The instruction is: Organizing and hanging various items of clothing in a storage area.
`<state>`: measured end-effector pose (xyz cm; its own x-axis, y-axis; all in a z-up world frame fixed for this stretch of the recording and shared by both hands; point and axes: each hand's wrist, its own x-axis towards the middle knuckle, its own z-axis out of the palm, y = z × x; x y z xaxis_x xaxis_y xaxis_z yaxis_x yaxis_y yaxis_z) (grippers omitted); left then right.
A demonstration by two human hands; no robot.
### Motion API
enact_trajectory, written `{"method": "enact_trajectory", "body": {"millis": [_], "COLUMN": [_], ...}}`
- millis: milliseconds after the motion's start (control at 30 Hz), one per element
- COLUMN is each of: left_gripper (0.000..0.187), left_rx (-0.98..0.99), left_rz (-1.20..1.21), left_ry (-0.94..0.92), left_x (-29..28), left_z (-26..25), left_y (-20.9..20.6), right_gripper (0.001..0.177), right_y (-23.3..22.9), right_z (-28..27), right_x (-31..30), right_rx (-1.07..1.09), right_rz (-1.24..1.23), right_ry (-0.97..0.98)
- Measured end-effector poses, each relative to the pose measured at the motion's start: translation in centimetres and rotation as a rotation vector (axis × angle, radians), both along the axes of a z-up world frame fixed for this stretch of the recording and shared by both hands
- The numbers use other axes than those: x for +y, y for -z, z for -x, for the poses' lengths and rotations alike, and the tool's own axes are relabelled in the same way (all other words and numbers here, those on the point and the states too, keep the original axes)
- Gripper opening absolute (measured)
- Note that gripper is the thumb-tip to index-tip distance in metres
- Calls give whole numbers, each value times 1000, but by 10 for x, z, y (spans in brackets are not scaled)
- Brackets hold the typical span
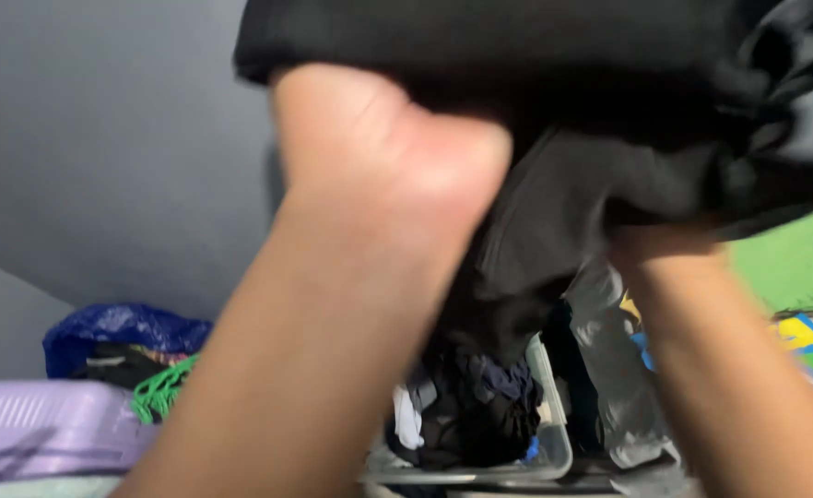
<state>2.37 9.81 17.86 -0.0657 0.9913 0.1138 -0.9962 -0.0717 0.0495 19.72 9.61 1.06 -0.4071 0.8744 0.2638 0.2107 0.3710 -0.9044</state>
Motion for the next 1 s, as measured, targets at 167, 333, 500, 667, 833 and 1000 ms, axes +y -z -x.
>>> {"method": "enact_trajectory", "body": {"millis": [167, 333, 500, 667, 833, 1000], "left_gripper": [56, 54, 52, 57, 55, 56], "left_rx": [311, 173, 59, -150, -14, 600], "left_rz": [364, 380, 380, 312, 516, 1149], "left_ry": [-102, -19, 97, 278, 150, 295], "left_x": [-39, -35, -43, -68, -61, -106], "left_z": [9, 4, -14, -58, -31, 46], "left_y": [79, 151, 156, 143, 273, 428], "right_gripper": [70, 55, 60, 59, 59, 59], "right_y": [35, 71, 161, 205, 186, 153], "right_z": [-32, -69, -173, -219, -127, -46], "right_x": [0, 3, -12, 0, 22, -5], "right_rx": [-142, -289, -41, -32, -13, -5], "right_rz": [42, 82, 768, 839, 945, 1041], "right_ry": [85, 161, 14, 216, 418, 566]}}
